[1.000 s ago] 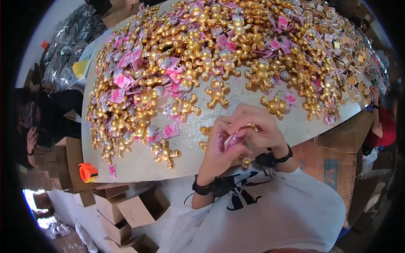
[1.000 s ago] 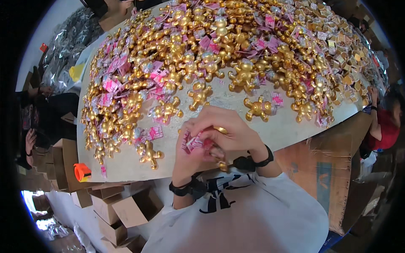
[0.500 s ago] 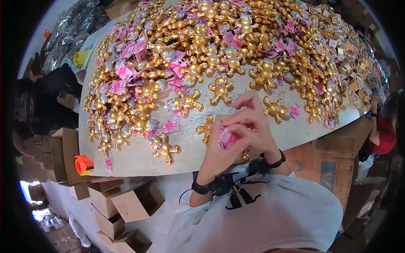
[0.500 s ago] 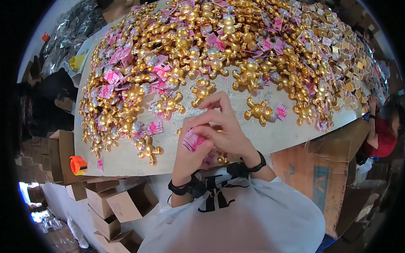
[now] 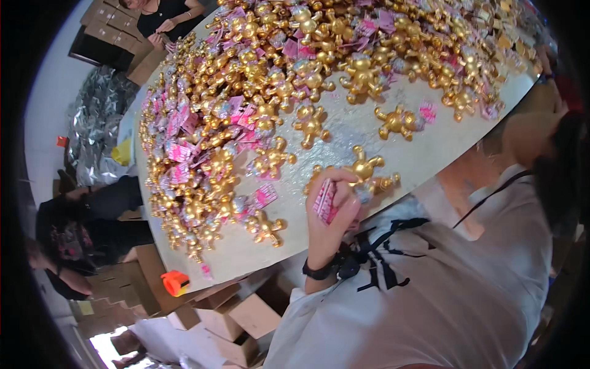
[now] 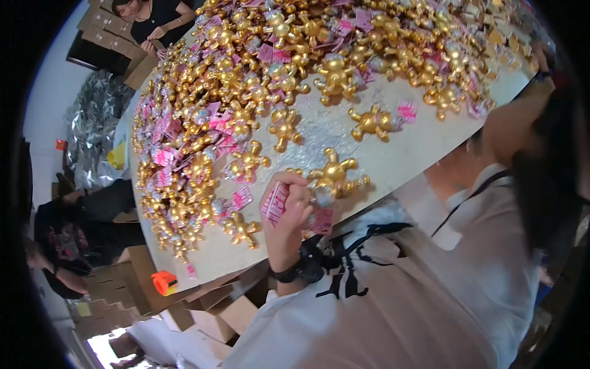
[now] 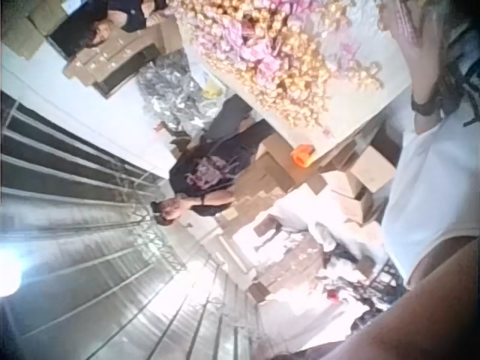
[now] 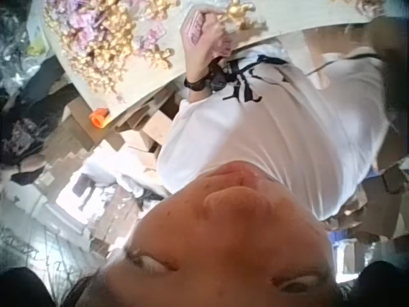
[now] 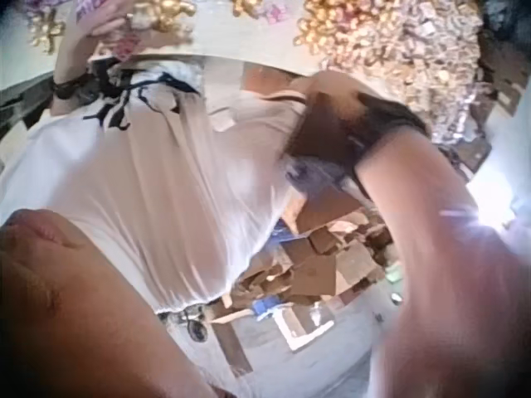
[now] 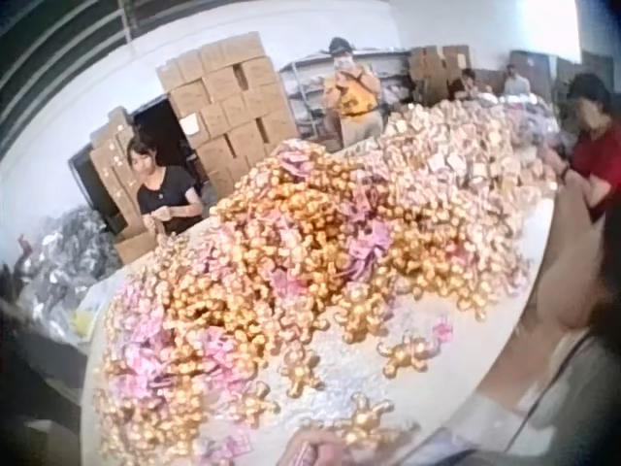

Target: Attaching small pink labels to gold-colored bear-shaped items for packaging.

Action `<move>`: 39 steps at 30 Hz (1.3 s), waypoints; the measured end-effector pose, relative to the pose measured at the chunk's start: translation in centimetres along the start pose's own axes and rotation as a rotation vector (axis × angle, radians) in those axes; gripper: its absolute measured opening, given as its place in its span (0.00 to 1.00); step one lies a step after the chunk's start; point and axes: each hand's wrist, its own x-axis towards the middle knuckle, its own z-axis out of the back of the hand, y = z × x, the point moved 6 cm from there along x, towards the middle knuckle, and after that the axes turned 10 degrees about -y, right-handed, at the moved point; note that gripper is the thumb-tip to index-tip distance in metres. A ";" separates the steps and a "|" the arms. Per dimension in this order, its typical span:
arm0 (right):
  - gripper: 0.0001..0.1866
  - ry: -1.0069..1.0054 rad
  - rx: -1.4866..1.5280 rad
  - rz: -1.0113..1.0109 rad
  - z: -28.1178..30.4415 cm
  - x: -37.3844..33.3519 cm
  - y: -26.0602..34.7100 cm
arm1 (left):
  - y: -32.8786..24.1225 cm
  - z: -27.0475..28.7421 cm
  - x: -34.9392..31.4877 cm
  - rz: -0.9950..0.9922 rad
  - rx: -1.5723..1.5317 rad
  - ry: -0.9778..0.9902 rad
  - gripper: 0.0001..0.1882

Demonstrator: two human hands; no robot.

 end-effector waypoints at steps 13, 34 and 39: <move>0.13 0.328 -0.346 0.001 -0.8 -0.4 2.2 | -0.5 -1.2 -2.6 0.061 0.007 0.228 0.18; 0.25 -0.110 -0.322 -0.081 -10.0 -8.4 -1.9 | -5.4 -2.7 -3.9 -0.399 0.395 0.023 0.26; 0.20 -0.184 -0.449 0.008 -10.1 -9.6 -2.3 | -4.2 -2.1 -3.7 -0.275 0.212 0.025 0.30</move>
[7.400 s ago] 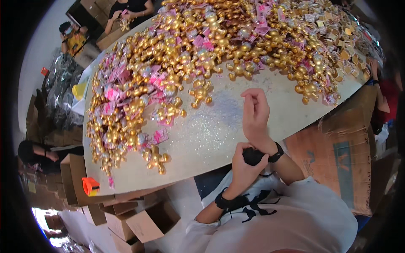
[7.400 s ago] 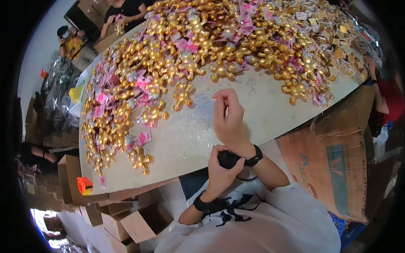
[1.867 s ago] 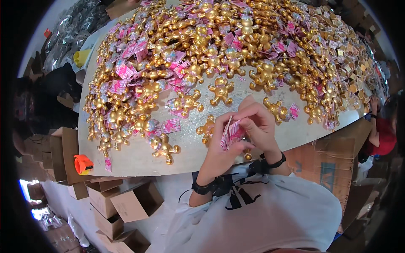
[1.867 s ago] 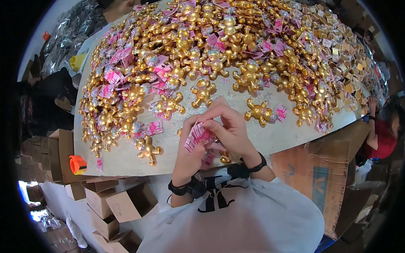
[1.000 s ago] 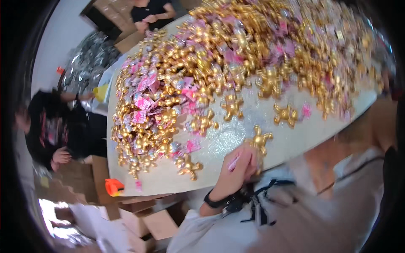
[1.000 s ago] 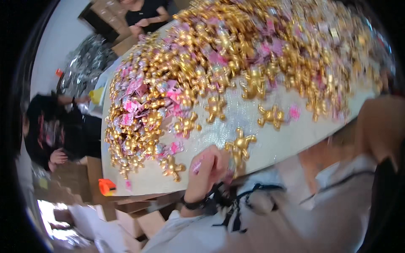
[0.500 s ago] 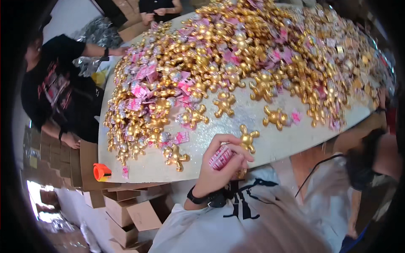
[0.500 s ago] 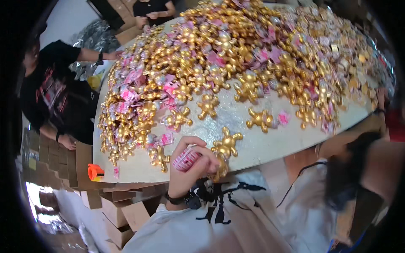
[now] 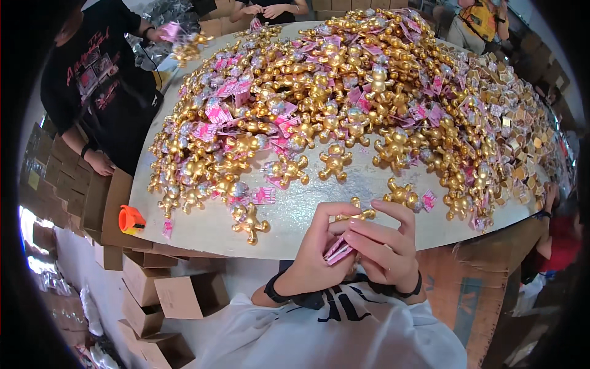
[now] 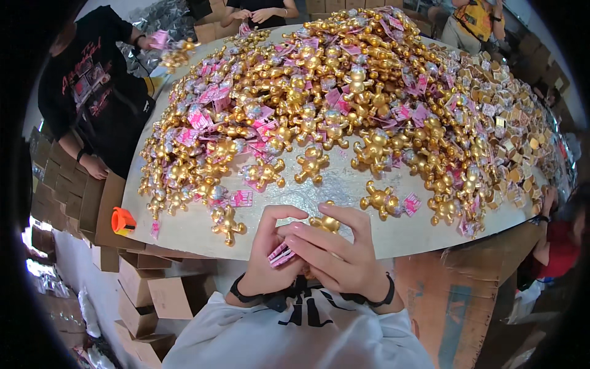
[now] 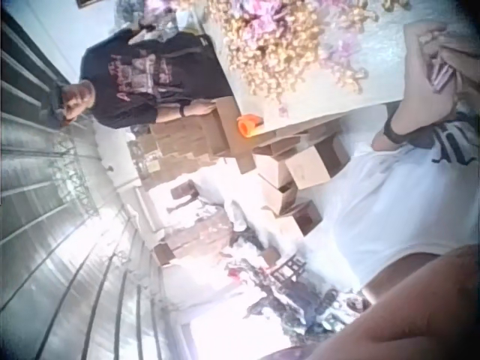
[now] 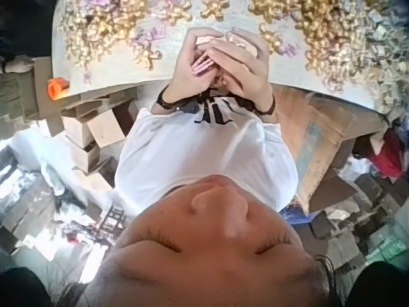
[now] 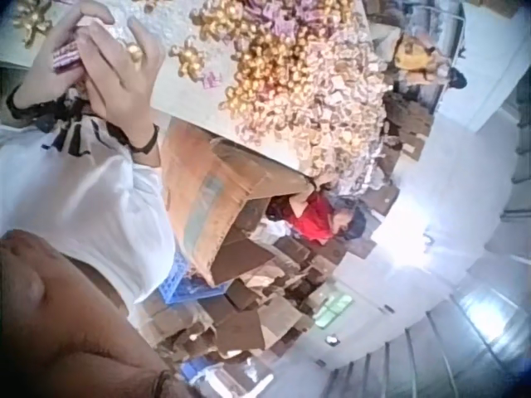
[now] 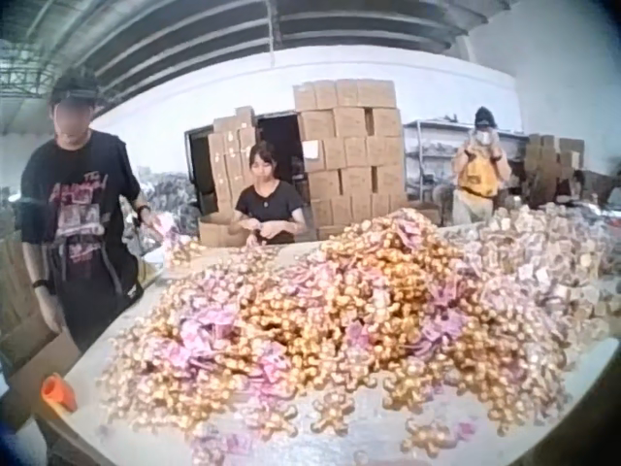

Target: Attaching small pink labels to gold-colored bear-shaped items for packaging.

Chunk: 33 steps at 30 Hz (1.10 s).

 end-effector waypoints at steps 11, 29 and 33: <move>0.15 0.070 0.234 -0.290 -0.6 -1.5 -0.6 | 0.3 1.0 0.2 -0.125 0.151 0.015 0.27; 0.17 -0.656 1.016 -1.008 -2.7 -3.6 -4.4 | 1.4 1.7 -0.5 0.105 -0.036 -0.013 0.13; 0.15 -0.539 0.963 -0.879 -3.6 -3.9 -4.0 | 1.7 2.3 0.1 -0.013 0.234 -0.161 0.09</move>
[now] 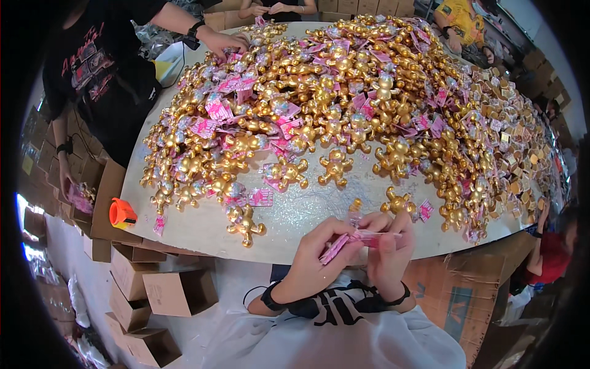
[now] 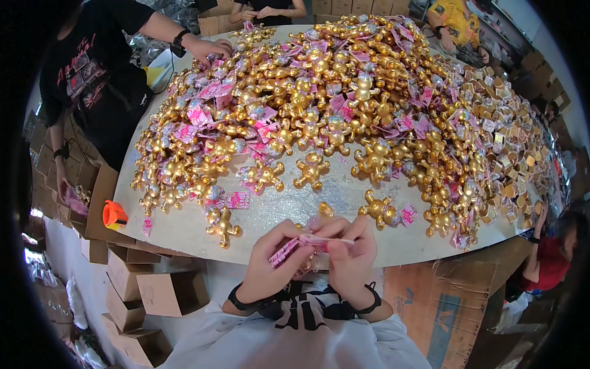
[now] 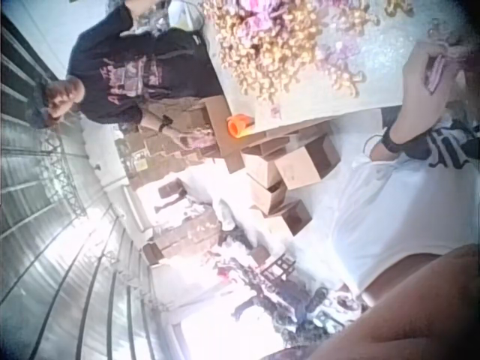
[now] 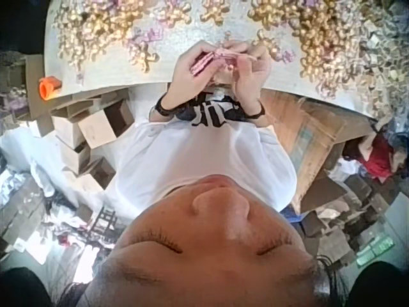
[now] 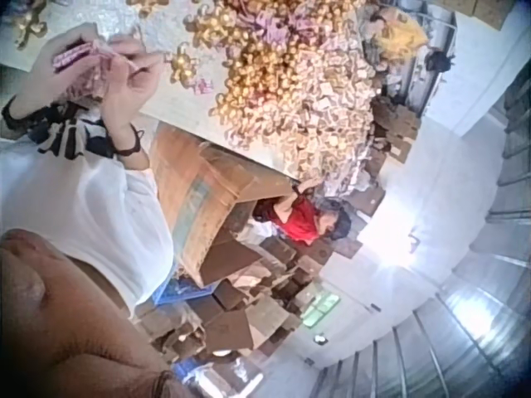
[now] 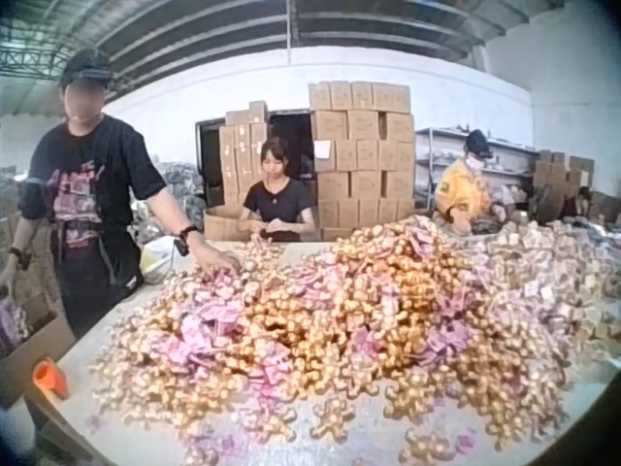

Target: Attaching small pink labels to gold-colored bear-shaped items for packaging.

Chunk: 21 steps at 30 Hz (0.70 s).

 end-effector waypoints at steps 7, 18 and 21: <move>0.19 0.346 -0.227 0.124 -0.5 0.6 0.4 | -1.9 1.1 0.7 -0.205 0.163 -0.063 0.05; 0.43 0.737 -0.318 -0.176 -1.0 1.1 -0.2 | -1.6 0.5 0.3 -0.112 0.332 0.225 0.09; 0.41 0.719 -0.399 -0.088 -0.9 1.3 0.1 | -1.6 0.6 0.3 -0.121 0.327 0.206 0.09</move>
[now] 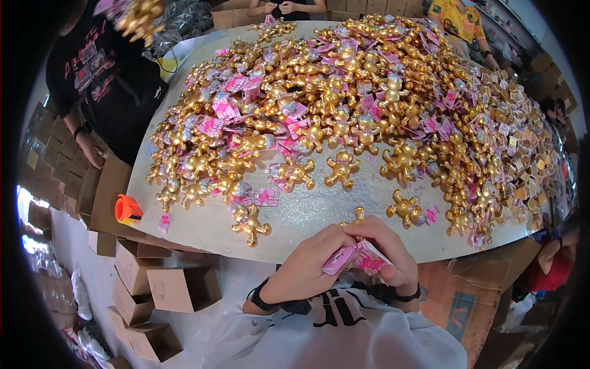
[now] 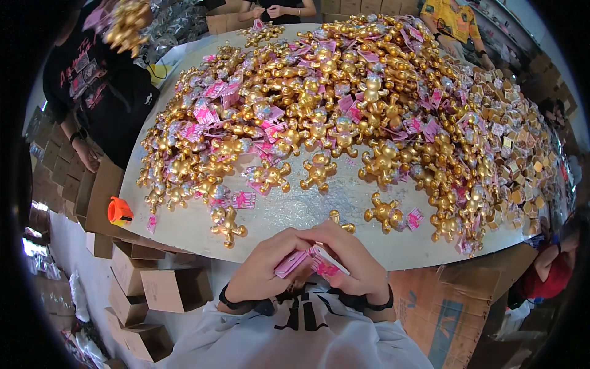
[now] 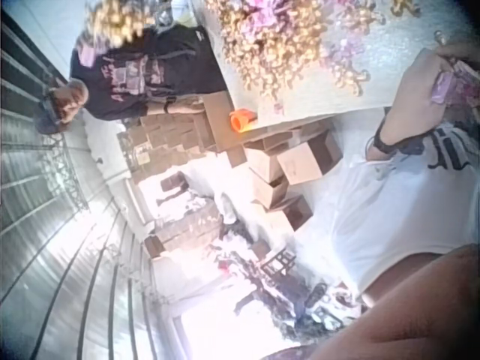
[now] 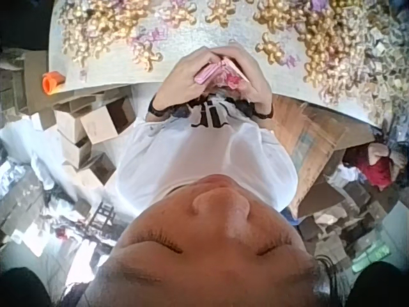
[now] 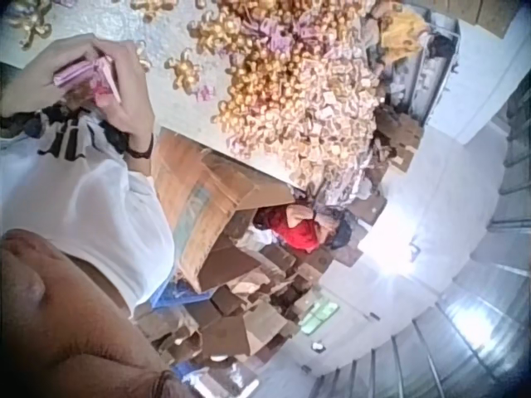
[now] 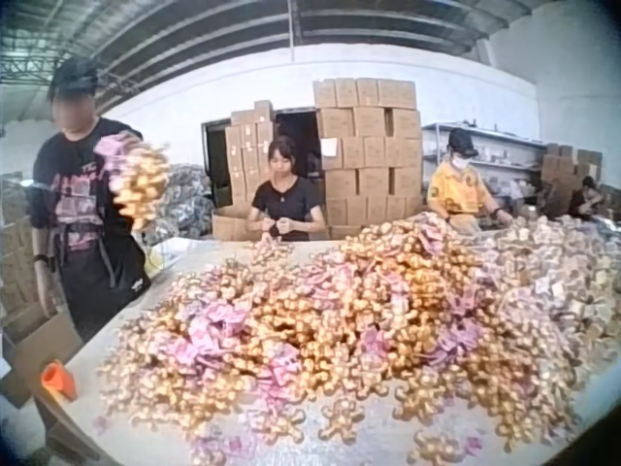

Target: Attaching small pink labels to gold-colored bear-shaped items for packaging.

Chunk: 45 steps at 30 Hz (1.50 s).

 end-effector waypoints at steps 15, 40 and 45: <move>0.13 -0.341 0.247 0.151 -0.9 -1.3 -1.6 | -0.2 1.2 -0.3 -0.010 -0.352 -0.387 0.06; 0.09 -0.647 0.558 0.090 -0.2 -1.6 -2.8 | -0.1 1.3 -0.9 -0.378 0.034 -0.548 0.13; 0.11 -0.559 0.364 -0.024 -1.2 -2.1 -1.9 | 2.5 0.9 -1.0 0.111 -0.759 -0.299 0.28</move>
